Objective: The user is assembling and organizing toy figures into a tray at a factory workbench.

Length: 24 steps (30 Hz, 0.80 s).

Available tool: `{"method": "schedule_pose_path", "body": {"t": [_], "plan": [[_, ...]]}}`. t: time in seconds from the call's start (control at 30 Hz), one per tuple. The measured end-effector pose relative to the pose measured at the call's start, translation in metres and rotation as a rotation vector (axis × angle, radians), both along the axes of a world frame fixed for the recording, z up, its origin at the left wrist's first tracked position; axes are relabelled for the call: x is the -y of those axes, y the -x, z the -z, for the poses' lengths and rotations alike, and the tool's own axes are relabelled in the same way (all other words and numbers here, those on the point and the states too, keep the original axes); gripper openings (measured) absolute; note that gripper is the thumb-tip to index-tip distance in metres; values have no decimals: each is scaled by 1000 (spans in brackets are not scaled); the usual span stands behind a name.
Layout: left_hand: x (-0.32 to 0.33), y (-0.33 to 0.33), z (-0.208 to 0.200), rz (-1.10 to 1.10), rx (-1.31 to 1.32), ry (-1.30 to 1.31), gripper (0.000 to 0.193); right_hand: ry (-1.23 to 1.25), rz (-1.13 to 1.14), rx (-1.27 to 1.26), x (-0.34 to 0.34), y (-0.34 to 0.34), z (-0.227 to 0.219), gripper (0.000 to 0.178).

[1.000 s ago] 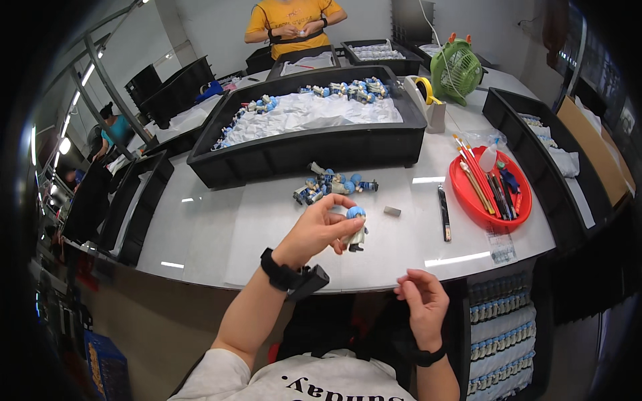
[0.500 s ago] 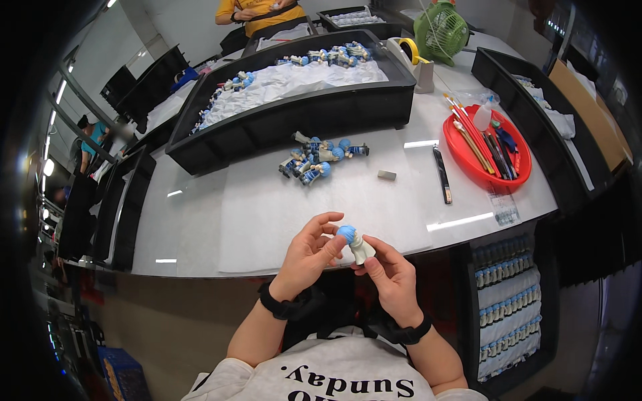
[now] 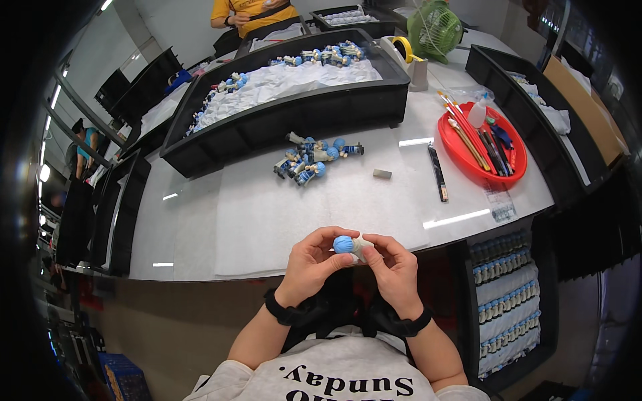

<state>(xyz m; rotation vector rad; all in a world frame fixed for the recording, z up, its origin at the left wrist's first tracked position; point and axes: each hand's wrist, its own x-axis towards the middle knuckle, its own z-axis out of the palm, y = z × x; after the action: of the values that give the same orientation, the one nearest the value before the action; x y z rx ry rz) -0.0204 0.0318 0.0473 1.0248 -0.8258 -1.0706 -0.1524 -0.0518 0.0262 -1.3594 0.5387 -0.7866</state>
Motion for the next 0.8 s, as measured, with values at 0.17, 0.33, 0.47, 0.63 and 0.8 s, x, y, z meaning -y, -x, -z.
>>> {"method": "schedule_pose_path", "body": {"t": [0.17,0.33,0.47,0.63,0.8], "plan": [[2,-9,1,-65,-103,-10,32,-428,-98,105,0,8,-9,33],[1,-9,4,13,-84,-43,34,-606,-254,167,-1,10,-10,33],[0,-13,8,5,23,-60,33,-366,-103,127,-1,11,-12,27],[0,-14,10,-7,-203,-74,29,117,-25,121,-8,9,-4,40],[2,-6,5,-29,-302,3,31,121,87,214,-18,5,-12,50]]}}
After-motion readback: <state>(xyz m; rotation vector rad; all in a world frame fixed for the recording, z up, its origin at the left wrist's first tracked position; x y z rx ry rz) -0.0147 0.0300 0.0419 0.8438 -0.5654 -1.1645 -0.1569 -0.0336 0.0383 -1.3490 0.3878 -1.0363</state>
